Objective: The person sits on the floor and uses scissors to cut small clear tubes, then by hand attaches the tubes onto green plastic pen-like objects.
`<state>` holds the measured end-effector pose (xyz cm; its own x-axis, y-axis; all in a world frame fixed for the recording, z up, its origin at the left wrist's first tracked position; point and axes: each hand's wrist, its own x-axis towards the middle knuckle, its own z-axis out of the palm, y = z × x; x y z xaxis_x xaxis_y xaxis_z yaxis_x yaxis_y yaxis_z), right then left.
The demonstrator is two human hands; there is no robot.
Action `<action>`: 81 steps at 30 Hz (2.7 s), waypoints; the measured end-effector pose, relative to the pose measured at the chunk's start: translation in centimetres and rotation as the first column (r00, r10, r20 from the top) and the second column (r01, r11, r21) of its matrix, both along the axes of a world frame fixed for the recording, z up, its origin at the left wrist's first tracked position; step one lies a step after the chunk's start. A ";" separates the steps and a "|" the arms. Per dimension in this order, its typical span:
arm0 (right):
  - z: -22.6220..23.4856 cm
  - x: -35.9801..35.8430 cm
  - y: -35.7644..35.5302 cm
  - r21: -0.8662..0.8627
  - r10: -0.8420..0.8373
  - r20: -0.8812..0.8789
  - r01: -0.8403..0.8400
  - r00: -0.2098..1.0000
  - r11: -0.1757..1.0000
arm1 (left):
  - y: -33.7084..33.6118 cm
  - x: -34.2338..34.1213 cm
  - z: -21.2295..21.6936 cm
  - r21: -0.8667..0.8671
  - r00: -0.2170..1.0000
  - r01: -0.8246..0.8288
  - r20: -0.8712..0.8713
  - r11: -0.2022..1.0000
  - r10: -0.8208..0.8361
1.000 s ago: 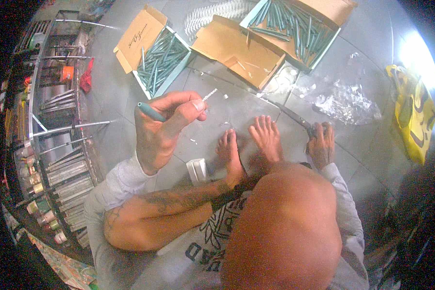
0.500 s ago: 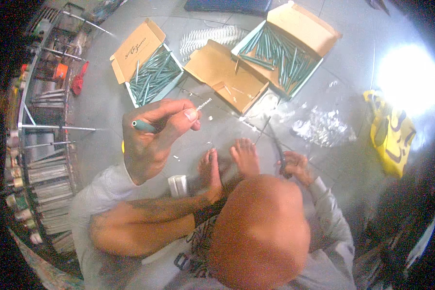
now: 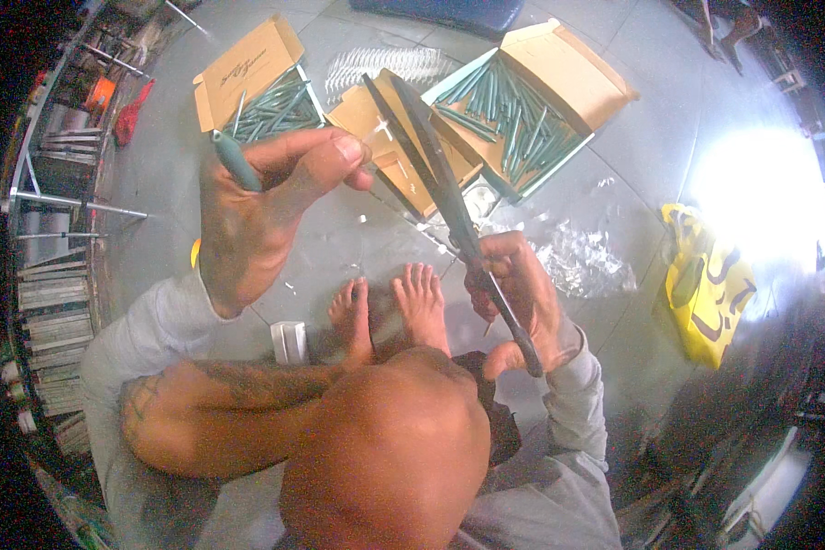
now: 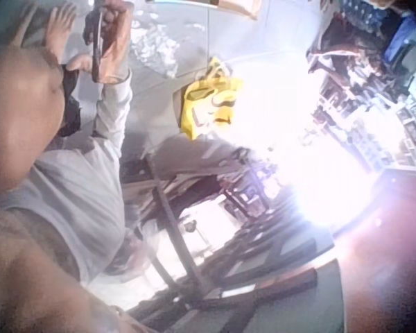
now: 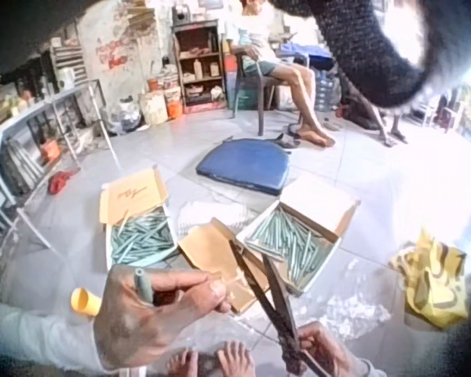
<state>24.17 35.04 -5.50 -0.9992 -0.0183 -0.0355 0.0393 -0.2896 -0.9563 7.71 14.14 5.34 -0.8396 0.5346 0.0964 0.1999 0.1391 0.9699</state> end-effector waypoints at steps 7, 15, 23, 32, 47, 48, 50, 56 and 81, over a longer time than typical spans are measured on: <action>-0.2 0.0 -0.8 0.048 -0.006 0.040 0.004 0.999 0.999 | 1.0 0.4 0.3 0.128 1.000 0.001 -0.024 0.992 0.002; 0.3 0.1 -0.8 0.090 -0.050 -0.021 0.052 0.999 0.995 | 1.1 0.6 0.2 0.089 0.996 0.045 0.067 0.995 -0.051; 0.4 0.2 -0.8 0.106 -0.088 0.012 0.086 0.996 0.991 | 0.8 0.4 -0.1 0.162 0.971 0.125 0.183 0.979 -0.154; 0.3 0.5 -1.1 0.078 -0.128 0.010 0.127 0.992 0.989 | 0.9 0.6 0.6 0.067 0.981 0.116 0.146 0.991 -0.125; -0.2 1.5 -0.3 0.075 -0.071 0.007 0.070 0.997 0.995 | 1.0 0.5 0.0 0.063 0.986 0.122 0.104 0.990 -0.128; -0.1 1.5 -0.2 0.074 -0.077 0.001 0.077 0.997 0.994 | 1.0 0.6 0.0 0.059 0.987 0.124 0.099 0.991 -0.129; -0.1 1.5 -0.3 0.074 -0.091 -0.009 0.091 0.996 0.993 | 1.0 0.6 0.0 0.071 0.985 0.128 0.103 0.989 -0.135; 0.0 1.6 -0.4 0.075 -0.104 0.012 0.102 0.995 0.992 | 0.8 0.6 0.2 0.028 0.983 0.147 0.110 0.989 -0.149; -19.5 15.0 -0.5 0.831 -0.305 0.204 0.000 0.930 0.556 | -6.8 0.5 -15.2 -0.813 0.775 0.455 0.162 0.363 -0.611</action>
<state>39.20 34.56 -25.03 -0.9166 0.3220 -0.2372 0.3872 0.5664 -0.7275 8.23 7.38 -9.89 -0.3652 0.7745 -0.5165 0.6432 0.6110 0.4615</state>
